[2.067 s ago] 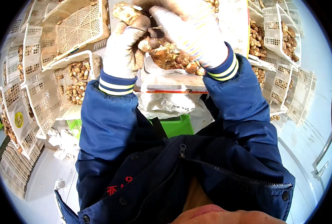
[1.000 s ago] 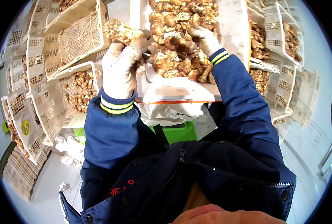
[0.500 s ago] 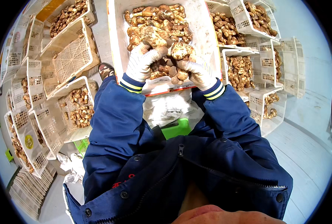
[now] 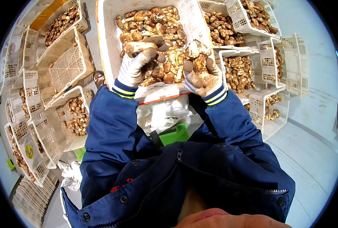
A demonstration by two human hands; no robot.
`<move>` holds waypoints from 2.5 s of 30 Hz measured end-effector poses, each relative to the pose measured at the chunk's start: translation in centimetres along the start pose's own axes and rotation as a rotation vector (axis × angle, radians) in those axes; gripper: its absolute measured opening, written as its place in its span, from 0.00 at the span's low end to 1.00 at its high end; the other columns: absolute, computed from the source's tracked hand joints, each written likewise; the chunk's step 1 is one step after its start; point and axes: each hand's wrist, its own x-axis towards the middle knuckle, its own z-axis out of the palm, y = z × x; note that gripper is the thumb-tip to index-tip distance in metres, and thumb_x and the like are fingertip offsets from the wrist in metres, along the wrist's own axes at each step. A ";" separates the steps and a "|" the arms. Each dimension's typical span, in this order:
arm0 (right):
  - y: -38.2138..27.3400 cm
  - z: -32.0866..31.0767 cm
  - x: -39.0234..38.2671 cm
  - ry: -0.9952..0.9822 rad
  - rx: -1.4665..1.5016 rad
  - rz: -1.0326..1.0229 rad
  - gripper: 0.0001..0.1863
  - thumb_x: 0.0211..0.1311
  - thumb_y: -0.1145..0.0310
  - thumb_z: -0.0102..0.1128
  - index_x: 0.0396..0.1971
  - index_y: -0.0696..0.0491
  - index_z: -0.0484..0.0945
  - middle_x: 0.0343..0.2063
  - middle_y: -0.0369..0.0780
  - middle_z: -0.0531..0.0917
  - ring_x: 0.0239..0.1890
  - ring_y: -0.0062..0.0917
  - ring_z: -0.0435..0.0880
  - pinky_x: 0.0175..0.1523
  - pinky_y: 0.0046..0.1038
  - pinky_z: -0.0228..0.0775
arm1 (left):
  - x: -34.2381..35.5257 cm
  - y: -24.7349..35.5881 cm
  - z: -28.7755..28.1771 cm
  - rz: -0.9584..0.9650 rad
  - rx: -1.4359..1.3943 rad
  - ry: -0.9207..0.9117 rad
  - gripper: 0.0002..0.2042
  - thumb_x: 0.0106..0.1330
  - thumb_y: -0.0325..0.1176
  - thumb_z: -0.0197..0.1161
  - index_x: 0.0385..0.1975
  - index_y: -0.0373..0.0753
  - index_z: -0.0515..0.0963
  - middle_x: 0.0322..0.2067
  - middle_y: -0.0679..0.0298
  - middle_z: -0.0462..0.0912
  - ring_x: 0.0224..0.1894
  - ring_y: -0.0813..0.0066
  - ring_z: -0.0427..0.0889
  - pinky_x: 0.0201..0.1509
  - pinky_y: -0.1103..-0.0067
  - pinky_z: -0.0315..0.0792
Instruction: The person sorts mushrooms from a central white bin into surrounding white baskets by hand, handling them one at a time and placing them into different baskets.
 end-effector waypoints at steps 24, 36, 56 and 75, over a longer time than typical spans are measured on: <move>2.0 -0.3 5.6 0.111 -2.335 -0.101 0.38 0.55 0.57 0.57 0.60 0.63 0.56 0.49 0.57 0.72 0.54 0.45 0.71 0.57 0.35 0.63 | -2.5 -1.7 -2.0 -0.198 -0.436 0.189 0.11 0.56 0.32 0.60 0.34 0.31 0.78 0.29 0.58 0.80 0.24 0.72 0.79 0.27 0.81 0.76; 3.7 -0.3 8.8 0.042 -1.932 0.036 0.28 0.60 0.60 0.53 0.60 0.52 0.61 0.39 0.46 0.80 0.42 0.31 0.80 0.48 0.28 0.69 | -12.1 22.2 -19.3 0.808 -0.365 1.049 0.06 0.55 0.34 0.60 0.30 0.41 0.77 0.29 0.62 0.81 0.29 0.72 0.81 0.29 0.76 0.80; -1.4 0.3 3.1 0.081 -1.342 -0.160 0.21 0.57 0.67 0.58 0.50 0.57 0.72 0.44 0.39 0.78 0.48 0.21 0.75 0.54 0.24 0.66 | -0.6 -3.4 1.0 -0.133 0.811 0.061 0.28 0.50 0.36 0.70 0.47 0.27 0.69 0.35 0.56 0.78 0.34 0.75 0.78 0.36 0.79 0.73; 0.3 0.4 3.2 0.303 -1.117 0.128 0.19 0.59 0.63 0.53 0.46 0.60 0.70 0.28 0.39 0.80 0.22 0.15 0.77 0.24 0.15 0.68 | -0.8 -1.6 0.5 -0.282 0.196 0.203 0.19 0.65 0.46 0.53 0.35 0.31 0.76 0.19 0.64 0.77 0.16 0.82 0.73 0.18 0.88 0.67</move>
